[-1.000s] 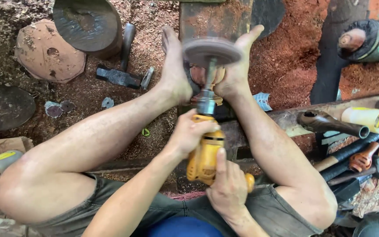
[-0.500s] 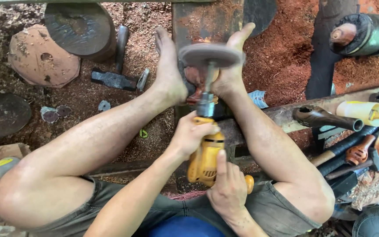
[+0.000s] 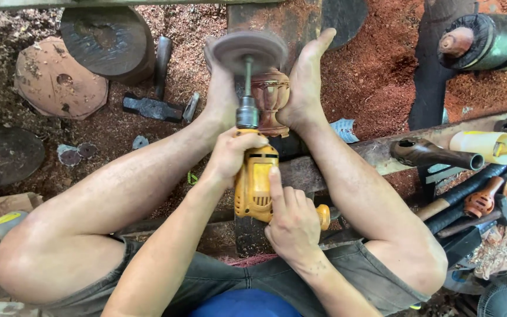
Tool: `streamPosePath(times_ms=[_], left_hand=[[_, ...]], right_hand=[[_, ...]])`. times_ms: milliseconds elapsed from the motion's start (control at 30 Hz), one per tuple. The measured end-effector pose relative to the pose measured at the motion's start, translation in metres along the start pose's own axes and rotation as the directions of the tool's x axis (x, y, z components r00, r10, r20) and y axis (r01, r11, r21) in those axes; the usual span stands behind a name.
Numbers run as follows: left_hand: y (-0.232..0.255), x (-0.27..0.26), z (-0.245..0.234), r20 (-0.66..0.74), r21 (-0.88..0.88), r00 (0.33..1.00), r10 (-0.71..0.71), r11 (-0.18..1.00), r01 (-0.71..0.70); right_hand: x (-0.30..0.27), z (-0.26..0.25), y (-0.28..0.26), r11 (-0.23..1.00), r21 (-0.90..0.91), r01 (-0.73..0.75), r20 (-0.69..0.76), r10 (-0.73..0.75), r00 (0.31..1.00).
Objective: Polishing and finishing a decorative wooden object using a drill with a sanding attachment.
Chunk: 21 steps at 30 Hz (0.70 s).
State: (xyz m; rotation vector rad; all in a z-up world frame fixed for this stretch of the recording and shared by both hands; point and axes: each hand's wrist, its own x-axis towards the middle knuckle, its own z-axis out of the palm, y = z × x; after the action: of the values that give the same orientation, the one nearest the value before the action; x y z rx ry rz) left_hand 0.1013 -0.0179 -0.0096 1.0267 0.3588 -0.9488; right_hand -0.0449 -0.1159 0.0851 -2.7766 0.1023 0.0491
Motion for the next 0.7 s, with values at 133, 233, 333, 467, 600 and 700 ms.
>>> streamPosePath(times_ms=[133,233,333,467,600,700], left_hand=[[0.005,-0.009,-0.006,-0.029,-0.013,0.999,-0.017,1.0,0.016],[0.003,-0.019,0.0,-0.031,-0.033,0.999,-0.033,0.999,0.032],[-0.001,-0.023,0.006,-0.022,-0.046,0.999,-0.028,0.999,0.027],[0.002,-0.013,0.022,0.035,-0.031,0.999,-0.035,0.999,0.037],[0.007,0.007,0.022,0.069,-0.024,0.997,-0.022,0.999,0.024],[0.002,0.016,0.005,0.115,-0.001,0.993,-0.003,1.0,0.003]], right_hand=[[0.003,-0.003,-0.003,0.997,-0.069,0.02,0.098,-0.013,0.995],[-0.006,-0.007,-0.003,0.996,-0.079,0.041,0.106,-0.033,0.994],[-0.017,-0.009,0.0,0.996,-0.071,0.052,0.097,-0.045,0.994],[-0.014,-0.011,0.004,0.994,-0.108,-0.018,0.046,0.023,0.999],[-0.003,-0.006,0.006,0.995,-0.077,-0.06,0.021,0.061,0.998],[0.002,0.009,0.007,0.992,-0.109,-0.063,0.049,0.069,0.996]])
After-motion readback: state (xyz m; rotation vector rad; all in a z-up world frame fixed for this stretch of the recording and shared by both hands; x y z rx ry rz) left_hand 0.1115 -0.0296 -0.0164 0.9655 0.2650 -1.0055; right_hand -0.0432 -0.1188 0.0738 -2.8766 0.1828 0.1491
